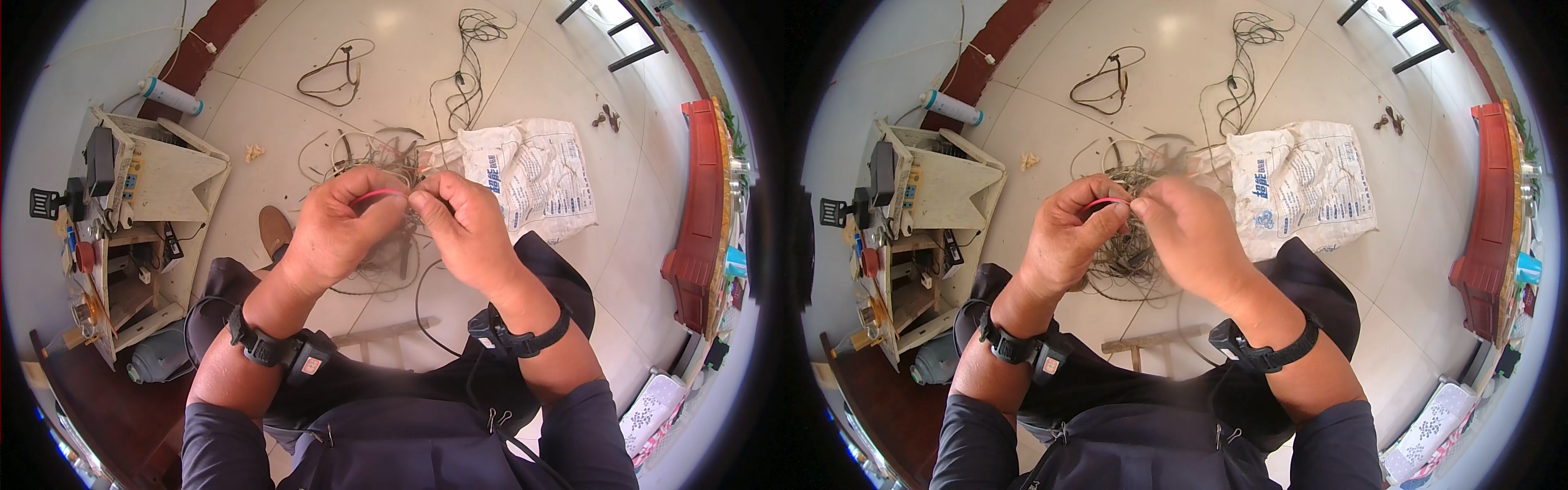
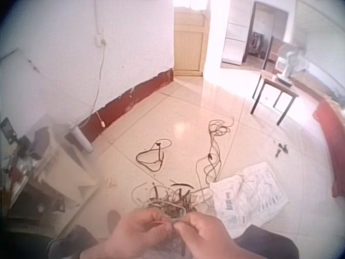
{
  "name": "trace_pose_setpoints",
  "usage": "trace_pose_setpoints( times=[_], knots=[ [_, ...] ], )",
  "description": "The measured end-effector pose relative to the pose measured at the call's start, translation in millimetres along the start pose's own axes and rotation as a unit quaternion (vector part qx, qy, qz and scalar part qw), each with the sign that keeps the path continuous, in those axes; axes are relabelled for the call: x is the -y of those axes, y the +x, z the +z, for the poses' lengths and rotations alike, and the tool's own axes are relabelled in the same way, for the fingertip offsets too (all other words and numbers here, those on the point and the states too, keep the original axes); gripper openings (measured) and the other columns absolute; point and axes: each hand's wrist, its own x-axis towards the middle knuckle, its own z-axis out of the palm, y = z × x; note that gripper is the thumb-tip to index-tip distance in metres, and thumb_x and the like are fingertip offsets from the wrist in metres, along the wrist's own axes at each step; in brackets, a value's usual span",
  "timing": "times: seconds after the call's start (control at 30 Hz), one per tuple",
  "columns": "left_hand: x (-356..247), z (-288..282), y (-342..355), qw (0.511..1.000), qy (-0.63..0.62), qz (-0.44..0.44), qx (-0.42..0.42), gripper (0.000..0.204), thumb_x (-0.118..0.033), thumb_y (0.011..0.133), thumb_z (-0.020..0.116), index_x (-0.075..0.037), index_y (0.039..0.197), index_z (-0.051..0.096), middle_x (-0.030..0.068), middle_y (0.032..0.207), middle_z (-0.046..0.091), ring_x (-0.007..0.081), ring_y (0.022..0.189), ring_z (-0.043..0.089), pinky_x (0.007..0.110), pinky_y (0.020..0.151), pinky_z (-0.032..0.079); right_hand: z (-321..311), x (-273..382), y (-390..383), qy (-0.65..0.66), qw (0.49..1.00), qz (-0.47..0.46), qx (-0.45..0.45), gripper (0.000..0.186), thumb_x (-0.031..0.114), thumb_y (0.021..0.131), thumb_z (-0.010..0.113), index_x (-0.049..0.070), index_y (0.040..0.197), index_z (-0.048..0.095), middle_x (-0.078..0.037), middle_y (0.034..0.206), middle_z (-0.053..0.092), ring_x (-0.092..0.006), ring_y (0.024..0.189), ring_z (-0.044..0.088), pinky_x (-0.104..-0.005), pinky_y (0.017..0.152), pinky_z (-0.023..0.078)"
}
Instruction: The person strips insulation from wires using pliers and wraps white tape around a wire junction.
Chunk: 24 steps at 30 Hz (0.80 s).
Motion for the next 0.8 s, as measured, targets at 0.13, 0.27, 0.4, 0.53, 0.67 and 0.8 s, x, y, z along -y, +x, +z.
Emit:
trace_pose_setpoints(
  times=[0.13,0.27,0.4,0.53,0.67,0.8],
  knots=[
    [2.1,-1.3,0.1,1.000,0.010,0.012,-0.003,0.010,-0.008,0.092,0.066,-0.002,0.100,0.068,-0.0042,0.086,0.063,0.0026,0.078,0.053,0.020,0.069,0.046,2.4,1.3,-1.1,-0.032,0.999,-0.037,-0.015,0.019,0.018,0.093,0.062,-0.001,0.094,0.065,-0.019,0.084,0.065,-0.0364,0.080,0.063,-0.0408,0.071,0.049],
    [-1.5,-0.5,-1.0,1.000,0.027,-0.006,-0.010,0.008,-0.007,0.091,0.065,-0.002,0.097,0.066,-0.0040,0.085,0.062,0.0027,0.077,0.052,0.021,0.067,0.045,3.1,2.3,-1.8,-0.037,0.998,-0.048,-0.013,0.017,0.016,0.093,0.063,-0.001,0.095,0.065,-0.019,0.086,0.064,-0.0364,0.082,0.063,-0.0410,0.072,0.049],
    [-7.6,1.1,-1.4,0.995,0.099,0.022,-0.013,0.006,-0.005,0.088,0.065,-0.003,0.094,0.065,-0.0013,0.083,0.062,0.0060,0.075,0.054,0.023,0.066,0.046,2.6,0.5,-2.2,-0.020,0.999,-0.037,-0.009,0.020,0.018,0.094,0.062,-0.002,0.094,0.064,-0.019,0.085,0.064,-0.0363,0.082,0.062,-0.0413,0.073,0.049],
    [-4.0,-0.1,1.0,0.978,0.195,0.068,-0.032,0.008,-0.003,0.084,0.066,-0.003,0.091,0.064,0.0045,0.083,0.063,0.0128,0.073,0.059,0.027,0.067,0.048,-0.9,4.3,-2.4,0.091,0.991,0.084,0.053,0.021,0.021,0.099,0.061,0.001,0.096,0.064,-0.005,0.075,0.056,-0.0149,0.064,0.051,-0.0284,0.059,0.041],
    [-1.7,0.7,5.5,0.922,0.312,0.221,-0.061,0.009,0.000,0.078,0.067,-0.004,0.084,0.062,0.0096,0.082,0.063,0.0255,0.069,0.062,0.034,0.062,0.051,-0.2,5.2,-1.4,0.315,0.920,0.213,0.097,0.018,0.021,0.101,0.060,0.005,0.096,0.062,0.006,0.070,0.045,-0.0025,0.056,0.034,-0.0197,0.049,0.028],
    [-4.3,1.3,8.4,0.882,0.387,0.260,-0.062,0.011,-0.001,0.075,0.068,-0.005,0.081,0.061,0.0090,0.079,0.061,0.0299,0.067,0.062,0.037,0.057,0.050,-4.0,-0.9,-0.6,0.382,0.885,0.241,0.114,0.019,0.022,0.101,0.061,0.005,0.093,0.062,0.006,0.071,0.045,-0.0029,0.055,0.033,-0.0201,0.049,0.027]
  ],
)
